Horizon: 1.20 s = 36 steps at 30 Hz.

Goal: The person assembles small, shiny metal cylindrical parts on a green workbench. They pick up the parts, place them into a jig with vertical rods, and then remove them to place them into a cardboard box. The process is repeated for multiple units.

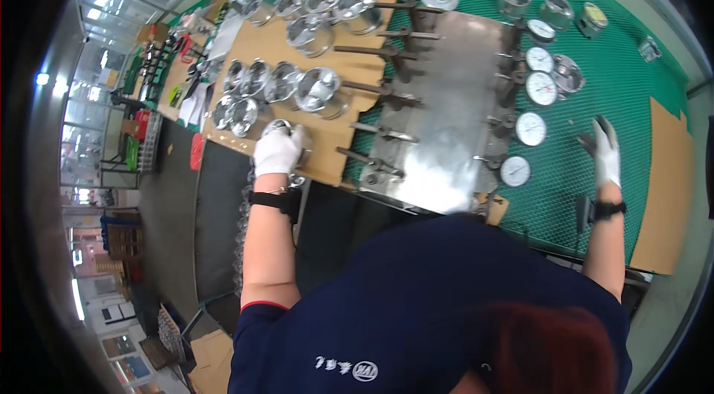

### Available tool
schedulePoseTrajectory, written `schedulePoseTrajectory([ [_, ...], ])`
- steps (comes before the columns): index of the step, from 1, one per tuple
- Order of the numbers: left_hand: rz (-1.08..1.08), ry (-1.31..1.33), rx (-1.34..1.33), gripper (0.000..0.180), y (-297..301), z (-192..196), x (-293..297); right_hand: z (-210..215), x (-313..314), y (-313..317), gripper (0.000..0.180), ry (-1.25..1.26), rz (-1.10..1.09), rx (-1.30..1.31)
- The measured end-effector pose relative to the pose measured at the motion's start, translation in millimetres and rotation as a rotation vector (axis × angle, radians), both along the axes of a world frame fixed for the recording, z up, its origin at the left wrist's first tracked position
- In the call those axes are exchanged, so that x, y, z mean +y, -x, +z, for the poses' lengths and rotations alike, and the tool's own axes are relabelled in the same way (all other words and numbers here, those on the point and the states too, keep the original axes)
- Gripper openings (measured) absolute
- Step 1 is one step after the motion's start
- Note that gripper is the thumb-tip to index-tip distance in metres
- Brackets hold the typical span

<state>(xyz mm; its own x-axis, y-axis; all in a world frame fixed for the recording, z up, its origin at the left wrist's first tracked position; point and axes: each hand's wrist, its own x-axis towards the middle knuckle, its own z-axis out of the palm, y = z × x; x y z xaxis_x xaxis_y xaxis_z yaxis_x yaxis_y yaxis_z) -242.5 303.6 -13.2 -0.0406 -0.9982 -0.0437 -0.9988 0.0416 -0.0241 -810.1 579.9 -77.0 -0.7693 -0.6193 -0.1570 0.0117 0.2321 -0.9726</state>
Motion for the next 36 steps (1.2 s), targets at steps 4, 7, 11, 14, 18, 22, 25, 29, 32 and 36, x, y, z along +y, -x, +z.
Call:
schedulePoseTrajectory([
  [4,-0.028,-0.189,0.452,0.041,-34.1,10.5,2.3,52.2,39.6,-61.0,0.051,0.003,0.1,0.011],
  [7,0.242,-0.485,1.108,0.039,-2.1,60.3,32.4,77.0,29.7,-127.5,0.041,0.051,0.274,0.026],
  [11,-0.031,-0.818,1.515,0.038,39.0,93.0,67.3,97.6,-17.3,-221.7,0.053,0.262,0.806,-0.155],
  [14,-0.102,-1.126,1.76,0.045,74.9,89.2,95.2,105.9,-45.4,-270.4,0.119,0.247,0.947,0.434],
  [18,-0.262,-1.135,1.376,0.055,80.0,48.2,86.9,86.6,-50.8,-273.1,0.117,0.211,0.673,0.576],
  [22,-0.886,-0.404,0.869,0.069,93.1,28.6,82.3,89.2,-57.8,-271.1,0.107,-0.025,0.68,0.784],
  [25,-1.223,-0.241,0.767,0.087,116.1,27.7,81.1,87.8,-63.2,-279.4,0.102,-0.046,0.651,0.879],
  [29,-1.225,-0.12,0.738,0.092,134.9,10.1,79.3,80.8,-48.1,-271.9,0.095,0.033,0.599,0.873],
  [32,-1.228,-0.099,0.822,0.091,141.2,-1.6,75.2,67.3,-27.0,-268.4,0.088,-0.154,0.575,0.371],
  [36,-1.219,-0.091,0.915,0.092,152.4,-8.2,72.7,53.7,-18.5,-274.1,0.086,-0.23,0.509,-0.395],
])
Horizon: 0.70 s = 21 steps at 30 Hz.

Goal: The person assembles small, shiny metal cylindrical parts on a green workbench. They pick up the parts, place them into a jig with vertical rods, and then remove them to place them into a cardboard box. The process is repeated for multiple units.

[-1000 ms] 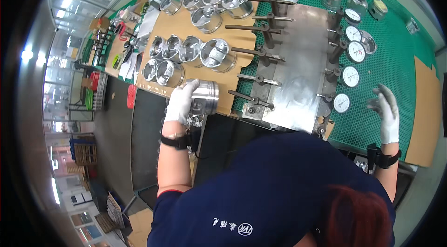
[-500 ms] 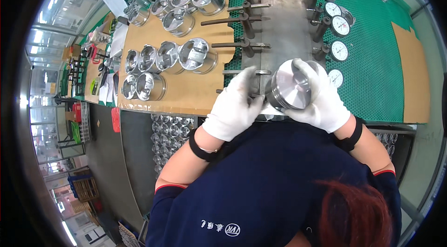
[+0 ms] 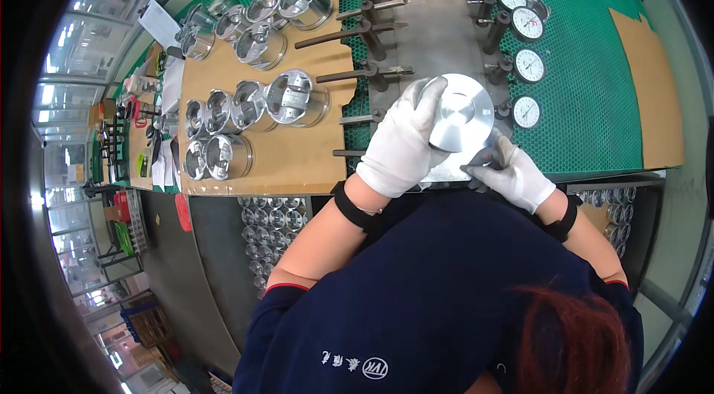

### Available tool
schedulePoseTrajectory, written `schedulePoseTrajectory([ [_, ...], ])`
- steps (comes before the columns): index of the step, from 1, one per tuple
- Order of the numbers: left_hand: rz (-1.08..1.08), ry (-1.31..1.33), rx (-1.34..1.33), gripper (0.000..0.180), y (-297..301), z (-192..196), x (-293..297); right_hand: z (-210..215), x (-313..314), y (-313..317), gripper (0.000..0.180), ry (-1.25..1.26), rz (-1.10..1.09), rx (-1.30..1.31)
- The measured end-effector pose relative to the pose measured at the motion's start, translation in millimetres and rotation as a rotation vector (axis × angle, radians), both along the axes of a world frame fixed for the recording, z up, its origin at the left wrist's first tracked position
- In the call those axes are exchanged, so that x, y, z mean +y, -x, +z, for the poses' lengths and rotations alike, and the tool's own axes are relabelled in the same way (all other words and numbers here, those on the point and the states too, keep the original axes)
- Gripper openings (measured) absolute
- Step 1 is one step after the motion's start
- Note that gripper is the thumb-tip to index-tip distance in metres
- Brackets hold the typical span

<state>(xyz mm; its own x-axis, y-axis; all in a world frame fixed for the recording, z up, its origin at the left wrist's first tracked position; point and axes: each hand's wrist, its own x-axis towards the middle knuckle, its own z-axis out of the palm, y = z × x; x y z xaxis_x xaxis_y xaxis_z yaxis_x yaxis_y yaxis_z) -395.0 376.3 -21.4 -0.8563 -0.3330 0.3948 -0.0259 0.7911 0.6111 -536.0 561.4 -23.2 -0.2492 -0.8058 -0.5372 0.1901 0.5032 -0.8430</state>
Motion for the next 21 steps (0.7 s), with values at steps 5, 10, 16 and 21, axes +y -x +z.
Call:
schedulePoseTrajectory([
  [5,0.006,-0.035,0.008,0.097,7.3,-8.6,-5.0,-7.7,0.6,2.9,0.093,0.031,-0.008,0.011],
  [10,0.027,-0.017,-0.01,0.097,7.9,-11.0,-4.3,-6.7,1.6,5.0,0.092,0.009,-0.013,-0.029],
  [16,0.014,-0.052,-0.018,0.097,9.8,-7.7,-4.0,-9.7,0.3,5.3,0.092,0.015,-0.014,0.002],
  [21,0.025,-0.059,-0.019,0.095,9.5,-7.5,-3.2,7.0,-5.0,3.0,0.094,-0.045,-0.025,-0.077],
])
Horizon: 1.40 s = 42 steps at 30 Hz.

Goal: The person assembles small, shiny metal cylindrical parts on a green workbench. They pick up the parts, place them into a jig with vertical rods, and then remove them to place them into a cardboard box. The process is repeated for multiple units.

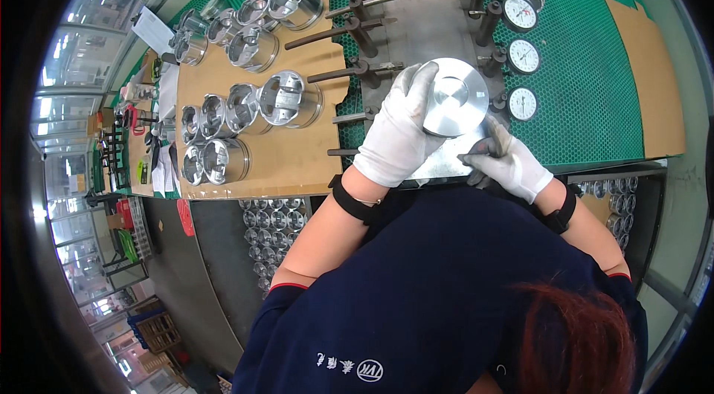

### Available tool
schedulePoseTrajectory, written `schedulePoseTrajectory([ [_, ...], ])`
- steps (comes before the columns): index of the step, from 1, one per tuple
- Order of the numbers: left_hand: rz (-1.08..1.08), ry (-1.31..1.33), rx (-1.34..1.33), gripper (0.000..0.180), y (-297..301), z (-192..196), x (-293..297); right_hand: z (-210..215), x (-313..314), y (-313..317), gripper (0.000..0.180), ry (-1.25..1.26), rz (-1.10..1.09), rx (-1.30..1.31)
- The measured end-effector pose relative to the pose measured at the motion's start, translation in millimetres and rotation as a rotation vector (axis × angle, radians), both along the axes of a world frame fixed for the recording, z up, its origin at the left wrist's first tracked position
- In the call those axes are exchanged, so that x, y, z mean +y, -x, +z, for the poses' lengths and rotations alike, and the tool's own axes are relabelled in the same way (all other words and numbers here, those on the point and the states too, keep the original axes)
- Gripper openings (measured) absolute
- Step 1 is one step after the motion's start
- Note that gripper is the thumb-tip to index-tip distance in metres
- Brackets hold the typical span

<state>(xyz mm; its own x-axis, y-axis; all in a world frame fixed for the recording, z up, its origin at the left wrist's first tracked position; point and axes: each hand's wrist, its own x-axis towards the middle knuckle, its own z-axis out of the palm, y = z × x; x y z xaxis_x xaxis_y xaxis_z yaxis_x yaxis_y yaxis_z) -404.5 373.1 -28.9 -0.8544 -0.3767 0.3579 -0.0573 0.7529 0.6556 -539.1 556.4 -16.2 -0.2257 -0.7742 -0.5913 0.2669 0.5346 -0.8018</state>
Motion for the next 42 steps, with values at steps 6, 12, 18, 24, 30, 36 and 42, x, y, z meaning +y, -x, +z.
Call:
schedulePoseTrajectory([
  [6,0.007,0.024,0.021,0.093,1.2,3.0,2.2,-9.7,0.3,-0.5,0.096,0.008,0.005,0.089],
  [12,0.023,0.033,0.07,0.088,2.3,3.7,4.3,-3.5,0.3,-0.4,0.096,0.006,-0.033,0.002],
  [18,-0.012,-0.622,-0.057,0.051,-10.6,16.8,6.2,-7.6,14.1,8.3,0.102,0.439,0.067,0.445],
  [24,-0.16,-0.843,0.108,0.055,-7.9,74.8,25.3,28.8,52.3,75.9,0.046,0.505,-0.364,0.025],
  [30,0.742,0.181,-0.015,0.057,-79.1,34.7,-59.8,-38.4,89.4,218.9,0.04,0.309,-0.662,0.826],
  [36,0.795,0.297,-0.242,0.041,-84.6,10.5,-85.4,-169.5,87.7,435.3,0.052,0.174,-0.525,0.466],
  [42,0.936,0.591,-0.332,0.024,-92.7,-14.3,-88.4,-238.1,-7.8,514.2,0.031,-0.059,-0.603,-0.047],
])
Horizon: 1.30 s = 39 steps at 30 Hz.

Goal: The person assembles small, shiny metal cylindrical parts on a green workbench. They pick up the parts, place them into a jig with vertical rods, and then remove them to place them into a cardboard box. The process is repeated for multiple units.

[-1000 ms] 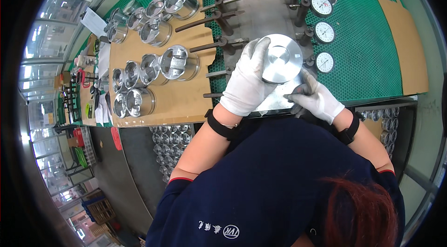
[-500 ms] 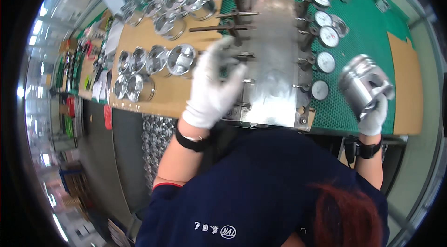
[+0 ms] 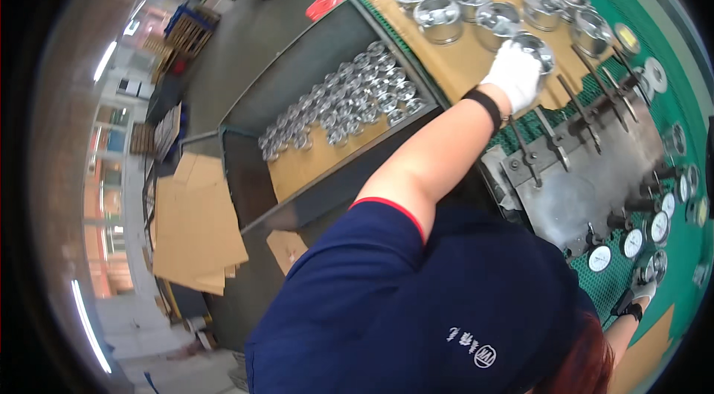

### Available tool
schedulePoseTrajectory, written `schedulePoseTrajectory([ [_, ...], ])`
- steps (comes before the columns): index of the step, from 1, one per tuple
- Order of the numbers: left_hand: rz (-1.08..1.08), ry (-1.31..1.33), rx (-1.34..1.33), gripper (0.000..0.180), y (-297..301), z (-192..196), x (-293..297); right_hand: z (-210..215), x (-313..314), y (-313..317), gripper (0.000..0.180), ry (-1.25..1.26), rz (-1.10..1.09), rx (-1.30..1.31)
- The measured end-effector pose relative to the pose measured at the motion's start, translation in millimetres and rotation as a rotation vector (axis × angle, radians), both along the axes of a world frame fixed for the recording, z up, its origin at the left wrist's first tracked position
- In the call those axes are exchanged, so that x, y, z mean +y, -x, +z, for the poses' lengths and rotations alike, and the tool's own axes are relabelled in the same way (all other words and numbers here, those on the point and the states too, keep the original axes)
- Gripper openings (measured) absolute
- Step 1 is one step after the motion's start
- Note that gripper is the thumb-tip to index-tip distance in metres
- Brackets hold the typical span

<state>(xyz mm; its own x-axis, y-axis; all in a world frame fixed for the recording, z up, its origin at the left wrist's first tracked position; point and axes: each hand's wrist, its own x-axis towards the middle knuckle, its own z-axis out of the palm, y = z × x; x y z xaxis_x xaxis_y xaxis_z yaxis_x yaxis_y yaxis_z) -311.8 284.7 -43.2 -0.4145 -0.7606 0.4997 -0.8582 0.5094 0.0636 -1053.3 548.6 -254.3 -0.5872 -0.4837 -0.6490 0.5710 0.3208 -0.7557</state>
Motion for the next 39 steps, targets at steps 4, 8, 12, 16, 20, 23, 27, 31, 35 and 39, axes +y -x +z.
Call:
schedulePoseTrajectory([
  [4,0.115,-0.1,-0.164,0.027,11.4,-11.5,-2.2,-7.6,-26.7,24.7,0.037,-0.036,-0.088,0.066],
  [8,0.077,-0.079,-0.125,0.023,2.6,-17.2,7.8,9.1,-13.4,13.0,0.04,0.177,0.016,0.081],
  [12,-0.084,0.061,0.039,0.028,-4.2,7.8,17.4,46.3,29.7,-13.4,0.036,0.114,0.059,0.53],
  [16,-0.062,-0.065,0.212,0.014,-10.8,44.0,35.0,116.6,57.7,-95.7,0.051,0.0,0.229,1.184],
  [20,-0.01,-0.847,0.965,0.031,-29.4,65.0,60.0,262.1,21.8,-307.5,0.039,0.337,0.249,0.955],
  [23,-0.286,-1.396,1.532,0.024,-8.4,107.8,91.6,295.5,6.6,-411.5,0.039,0.482,0.634,0.847],
  [27,-0.475,-1.81,1.361,0.046,14.3,85.1,110.0,281.7,-17.2,-498.0,0.124,0.582,1.025,1.056],
  [31,-0.509,-1.815,0.69,0.049,29.5,74.6,99.1,261.4,-13.4,-505.7,0.126,0.446,0.807,1.094],
  [35,-0.684,-0.928,0.232,0.072,35.2,62.9,100.2,263.7,-25.1,-509.0,0.108,0.213,0.851,1.349],
  [39,-0.976,-0.591,0.185,0.088,62.2,39.1,96.8,260.0,-34.5,-521.0,0.099,0.257,0.747,1.496],
])
